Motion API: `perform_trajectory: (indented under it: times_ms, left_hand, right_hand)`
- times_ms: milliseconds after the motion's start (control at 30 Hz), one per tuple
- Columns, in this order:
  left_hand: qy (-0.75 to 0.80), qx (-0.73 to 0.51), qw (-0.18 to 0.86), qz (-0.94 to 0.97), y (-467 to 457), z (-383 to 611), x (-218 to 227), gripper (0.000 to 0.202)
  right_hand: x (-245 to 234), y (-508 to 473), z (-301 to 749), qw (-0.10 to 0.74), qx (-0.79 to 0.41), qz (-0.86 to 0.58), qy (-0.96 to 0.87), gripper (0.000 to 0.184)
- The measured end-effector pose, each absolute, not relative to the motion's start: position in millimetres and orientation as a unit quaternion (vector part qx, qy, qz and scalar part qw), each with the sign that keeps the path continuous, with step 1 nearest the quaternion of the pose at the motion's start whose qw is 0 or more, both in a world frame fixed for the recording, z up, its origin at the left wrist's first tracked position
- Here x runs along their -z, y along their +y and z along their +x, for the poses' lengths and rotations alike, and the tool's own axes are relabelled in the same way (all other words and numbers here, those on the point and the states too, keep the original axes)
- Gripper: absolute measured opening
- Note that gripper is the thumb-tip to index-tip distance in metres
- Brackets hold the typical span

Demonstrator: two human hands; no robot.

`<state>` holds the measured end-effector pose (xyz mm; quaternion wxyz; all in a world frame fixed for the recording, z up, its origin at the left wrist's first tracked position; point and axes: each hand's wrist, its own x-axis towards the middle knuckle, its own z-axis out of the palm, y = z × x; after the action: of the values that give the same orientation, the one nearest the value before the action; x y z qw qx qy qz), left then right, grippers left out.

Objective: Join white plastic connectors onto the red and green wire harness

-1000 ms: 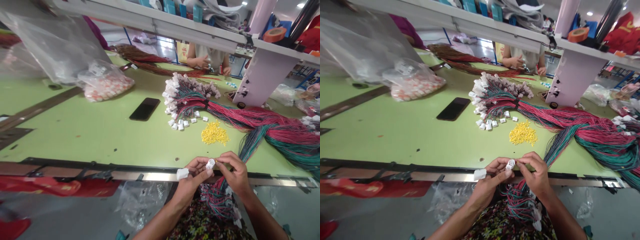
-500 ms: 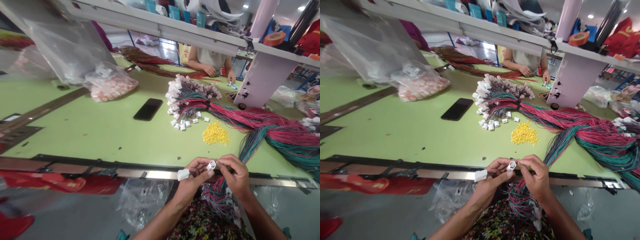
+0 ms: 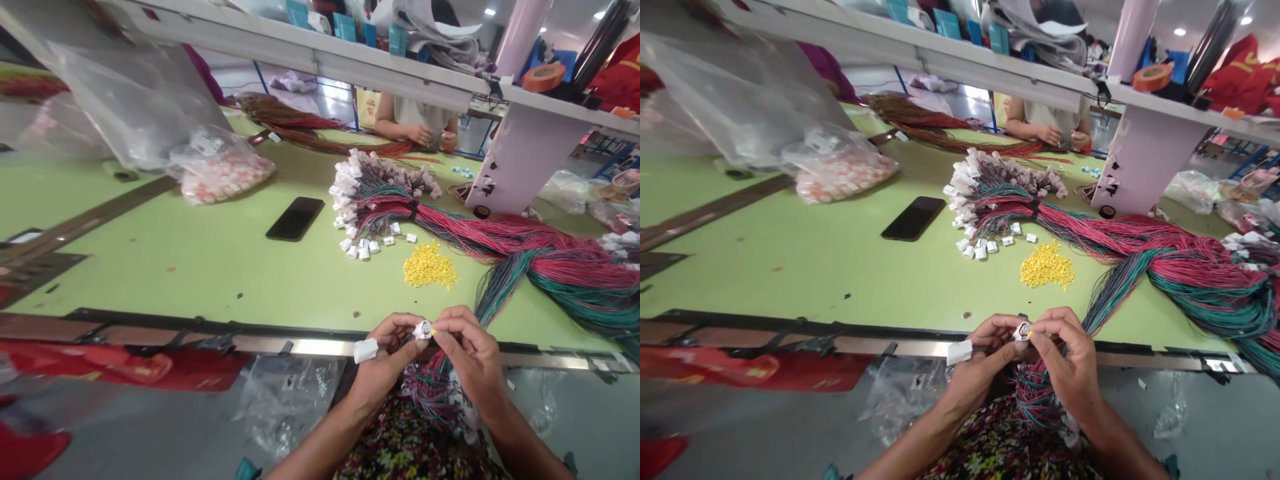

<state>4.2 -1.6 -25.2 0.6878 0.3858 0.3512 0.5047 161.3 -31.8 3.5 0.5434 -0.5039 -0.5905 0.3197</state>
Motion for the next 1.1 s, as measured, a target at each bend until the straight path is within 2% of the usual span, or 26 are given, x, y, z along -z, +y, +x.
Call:
perform_trajectory:
  times_ms: [633,833,1100]
  left_hand:
    - [0.386,-0.533,0.622,0.424,-2.7,4.0,25.7,0.012]
    - [0.380,-0.561,0.563,0.473,-5.0,3.8,27.5,0.013]
    - [0.386,-0.588,0.470,0.533,-6.8,6.8,34.8,0.020]
  right_hand:
    - [2.2,-30.2,154.0,0.539,-0.325,-0.510,-0.586,0.013]
    - [3.8,-27.2,147.3,0.586,-0.430,-0.487,-0.484,0.004]
    - [2.2,-20.9,143.2,0.592,-0.559,-0.484,-0.320,0.024]
